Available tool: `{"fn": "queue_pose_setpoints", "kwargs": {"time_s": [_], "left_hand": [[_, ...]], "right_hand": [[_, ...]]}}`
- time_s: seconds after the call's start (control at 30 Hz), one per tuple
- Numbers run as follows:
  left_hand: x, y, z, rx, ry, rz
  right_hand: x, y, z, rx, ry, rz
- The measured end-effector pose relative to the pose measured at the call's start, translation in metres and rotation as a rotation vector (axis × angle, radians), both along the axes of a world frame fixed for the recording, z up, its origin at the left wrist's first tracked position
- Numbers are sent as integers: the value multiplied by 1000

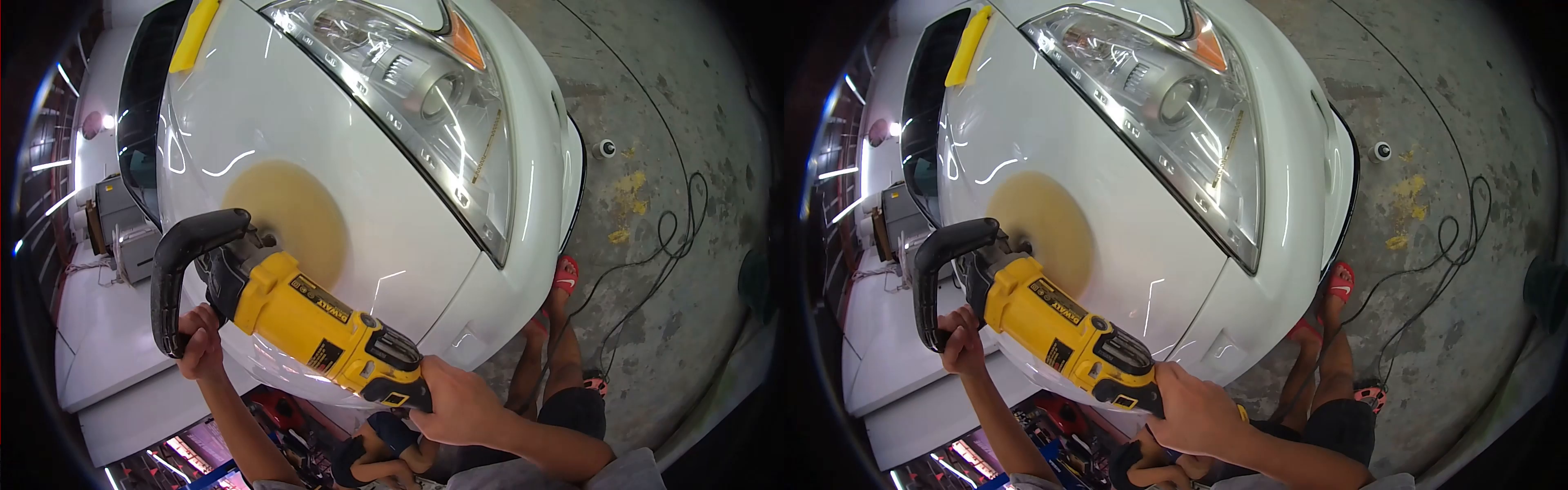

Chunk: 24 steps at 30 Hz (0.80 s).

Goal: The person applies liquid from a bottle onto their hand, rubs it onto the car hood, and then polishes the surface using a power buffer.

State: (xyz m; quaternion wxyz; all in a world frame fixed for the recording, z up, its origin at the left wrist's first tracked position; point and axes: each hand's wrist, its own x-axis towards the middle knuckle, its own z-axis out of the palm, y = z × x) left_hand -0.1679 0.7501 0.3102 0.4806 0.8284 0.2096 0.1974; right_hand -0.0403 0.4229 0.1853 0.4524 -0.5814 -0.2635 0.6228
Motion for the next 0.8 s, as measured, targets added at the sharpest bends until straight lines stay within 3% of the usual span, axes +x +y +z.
{"fn": "queue_pose_setpoints", "kwargs": {"time_s": [0.53,0.8], "left_hand": [[86,-25,-16,1,33,-185],[76,-61,-27,9,32,-154]], "right_hand": [[7,-28,-26,4,35,-317],[-32,-64,-40,-20,78,-406]]}}
